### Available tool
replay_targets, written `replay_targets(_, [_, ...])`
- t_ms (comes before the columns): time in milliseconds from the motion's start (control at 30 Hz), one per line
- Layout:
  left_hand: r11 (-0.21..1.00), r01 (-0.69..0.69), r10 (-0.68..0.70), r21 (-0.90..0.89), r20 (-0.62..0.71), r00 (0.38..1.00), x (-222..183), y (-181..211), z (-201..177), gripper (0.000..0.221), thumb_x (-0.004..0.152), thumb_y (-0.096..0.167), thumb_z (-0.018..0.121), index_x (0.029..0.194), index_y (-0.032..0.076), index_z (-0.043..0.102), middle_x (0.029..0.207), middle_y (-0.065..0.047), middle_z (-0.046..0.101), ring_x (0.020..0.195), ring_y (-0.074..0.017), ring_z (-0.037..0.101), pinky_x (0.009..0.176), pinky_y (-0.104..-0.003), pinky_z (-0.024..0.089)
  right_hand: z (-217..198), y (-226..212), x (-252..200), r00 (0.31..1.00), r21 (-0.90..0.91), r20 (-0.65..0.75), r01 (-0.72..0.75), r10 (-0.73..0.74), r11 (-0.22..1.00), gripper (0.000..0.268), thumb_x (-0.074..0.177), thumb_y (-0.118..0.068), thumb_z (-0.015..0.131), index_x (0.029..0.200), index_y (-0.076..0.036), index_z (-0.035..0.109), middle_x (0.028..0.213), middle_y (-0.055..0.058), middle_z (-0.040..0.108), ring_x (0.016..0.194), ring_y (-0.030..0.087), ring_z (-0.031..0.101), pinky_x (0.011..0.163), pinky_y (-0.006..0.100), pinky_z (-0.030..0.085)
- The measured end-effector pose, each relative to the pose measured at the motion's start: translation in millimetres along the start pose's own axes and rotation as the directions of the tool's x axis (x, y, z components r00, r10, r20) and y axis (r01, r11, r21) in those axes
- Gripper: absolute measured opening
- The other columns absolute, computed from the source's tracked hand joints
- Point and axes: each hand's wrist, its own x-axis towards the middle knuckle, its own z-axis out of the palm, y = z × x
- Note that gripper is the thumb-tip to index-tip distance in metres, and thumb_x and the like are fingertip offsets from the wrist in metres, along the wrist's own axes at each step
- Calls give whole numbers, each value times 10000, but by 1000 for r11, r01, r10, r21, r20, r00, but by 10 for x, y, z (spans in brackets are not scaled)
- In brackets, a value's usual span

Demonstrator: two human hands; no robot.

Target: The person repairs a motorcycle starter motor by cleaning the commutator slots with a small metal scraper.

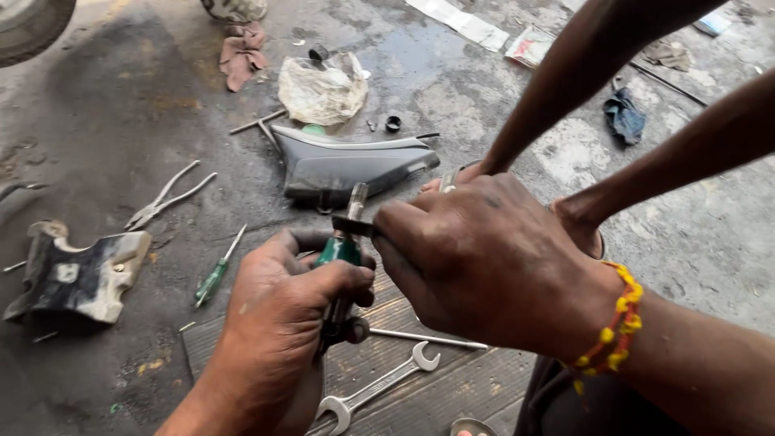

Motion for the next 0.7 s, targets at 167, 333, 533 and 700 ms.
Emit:
replay_targets(167, [999,-33,33,6,46,998,-151,58,50,365,790,46,744,1136,-16,642,875,-92,680,735,-193,652,564,-347,515,-73,-117,-48,1000,9,-8,-9,9,1000,185,897,-152,690,760,-68,599,574,72,601,452,296,627,428,463,468])
replay_targets(333, [1000,-24,23,11,88,996,-222,104,109,361,789,51,736,1135,1,648,886,-88,696,747,-185,660,584,-345,511,-136,-180,-94,997,-48,57,-53,56,997,217,904,-158,687,727,-71,596,522,60,585,396,274,614,399,456,458])
replay_targets(533, [995,-54,53,82,22,998,-423,287,289,320,709,85,683,1018,24,629,787,-64,649,673,-163,617,560,-331,495,-180,-186,-202,996,-15,80,-42,43,999,186,973,-170,664,811,-100,607,570,32,588,407,225,597,410,425,438])
replay_targets(700, [996,-87,86,13,80,993,-440,207,211,324,734,114,687,1022,49,555,807,-55,603,694,-163,586,557,-346,472,-193,-241,-157,943,-236,194,-224,272,946,180,908,-344,723,1007,-195,702,534,51,663,434,252,673,463,440,497])
